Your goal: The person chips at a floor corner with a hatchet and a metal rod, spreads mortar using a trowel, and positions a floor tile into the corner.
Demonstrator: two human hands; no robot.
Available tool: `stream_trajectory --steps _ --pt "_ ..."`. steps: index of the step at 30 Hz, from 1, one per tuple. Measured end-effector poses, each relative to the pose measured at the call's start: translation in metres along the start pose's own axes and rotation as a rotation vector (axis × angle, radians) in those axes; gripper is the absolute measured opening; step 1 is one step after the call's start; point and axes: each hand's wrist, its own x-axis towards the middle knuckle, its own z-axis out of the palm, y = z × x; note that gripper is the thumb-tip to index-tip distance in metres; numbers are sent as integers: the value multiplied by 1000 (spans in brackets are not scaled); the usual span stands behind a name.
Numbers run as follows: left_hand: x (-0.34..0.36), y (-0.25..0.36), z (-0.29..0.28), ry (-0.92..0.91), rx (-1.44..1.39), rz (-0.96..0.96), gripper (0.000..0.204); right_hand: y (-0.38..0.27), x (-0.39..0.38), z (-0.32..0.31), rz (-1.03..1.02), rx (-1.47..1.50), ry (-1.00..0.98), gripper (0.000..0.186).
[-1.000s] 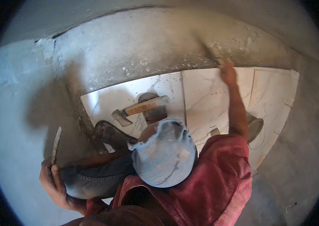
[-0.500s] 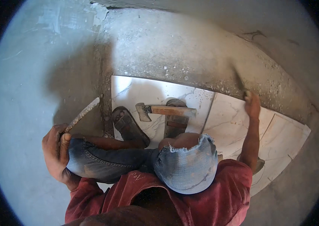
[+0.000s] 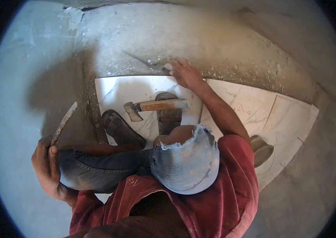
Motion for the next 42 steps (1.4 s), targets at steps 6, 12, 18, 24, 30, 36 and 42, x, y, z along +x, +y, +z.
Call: stream_trajectory --steps 6,12,18,24,30,36,42 --pt "-14 -6 -3 31 -7 -45 22 134 -37 -36 -147 -181 -26 39" --pt "-12 -27 13 72 64 -20 29 226 -134 -87 498 -195 321 40" --pt "3 12 4 -123 97 -29 35 182 -110 -47 -10 -4 333 37" --pt "5 22 -5 -180 167 6 50 218 -100 -59 48 -25 53 31" --pt "4 14 -7 -234 207 -24 49 311 -229 -88 691 -396 456 38" --pt "41 48 -4 -271 144 5 50 245 -304 -50 863 -292 734 38" --pt "108 85 9 -347 54 153 28 70 -379 74 1322 262 679 46"
